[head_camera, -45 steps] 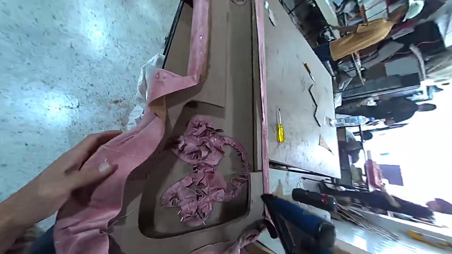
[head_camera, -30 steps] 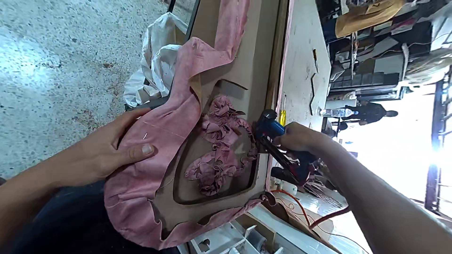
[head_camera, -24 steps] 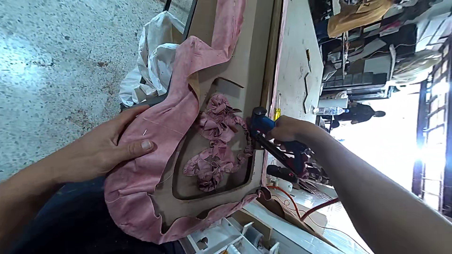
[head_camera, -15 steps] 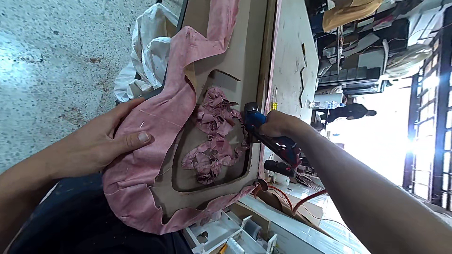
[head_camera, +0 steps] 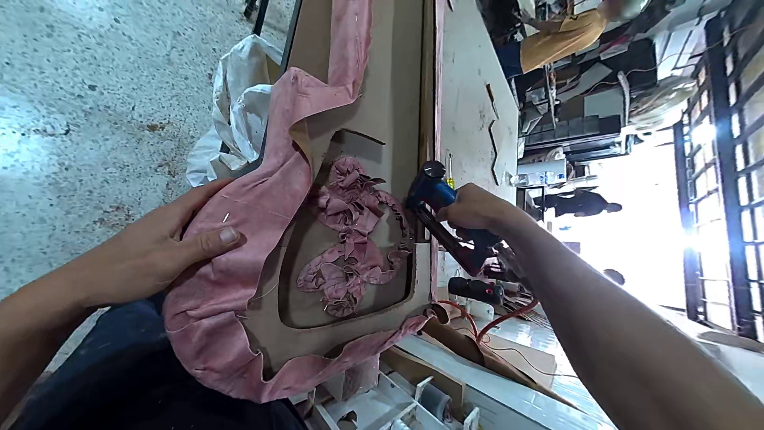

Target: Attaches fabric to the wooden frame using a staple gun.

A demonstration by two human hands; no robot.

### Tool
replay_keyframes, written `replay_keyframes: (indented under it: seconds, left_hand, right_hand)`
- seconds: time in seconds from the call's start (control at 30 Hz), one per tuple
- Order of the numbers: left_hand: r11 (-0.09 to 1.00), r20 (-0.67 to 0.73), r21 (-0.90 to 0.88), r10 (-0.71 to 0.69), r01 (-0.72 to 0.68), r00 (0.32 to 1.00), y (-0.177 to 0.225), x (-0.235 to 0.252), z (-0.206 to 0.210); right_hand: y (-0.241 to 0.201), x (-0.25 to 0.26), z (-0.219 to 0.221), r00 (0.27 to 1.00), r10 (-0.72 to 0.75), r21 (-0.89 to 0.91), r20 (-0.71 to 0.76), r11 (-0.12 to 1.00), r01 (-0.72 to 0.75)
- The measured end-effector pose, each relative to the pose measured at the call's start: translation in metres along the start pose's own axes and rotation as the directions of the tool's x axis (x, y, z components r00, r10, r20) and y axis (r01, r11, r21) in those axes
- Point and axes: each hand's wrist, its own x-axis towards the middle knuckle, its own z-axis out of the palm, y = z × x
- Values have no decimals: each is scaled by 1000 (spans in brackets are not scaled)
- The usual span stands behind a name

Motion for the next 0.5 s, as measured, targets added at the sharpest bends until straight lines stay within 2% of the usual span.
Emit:
replay_keyframes:
  seconds: [0.27, 0.5]
  left_hand:
    - [999, 8, -36, 1, 0, 1000, -3, -1, 1]
    - [997, -2, -71, 24, -24, 1000, -3, -3, 3]
  right_hand:
    - [0, 14, 4, 1000, -2, -95, -9, 996, 1]
    - [2, 18, 6, 1000, -1, -29, 25, 1000, 2]
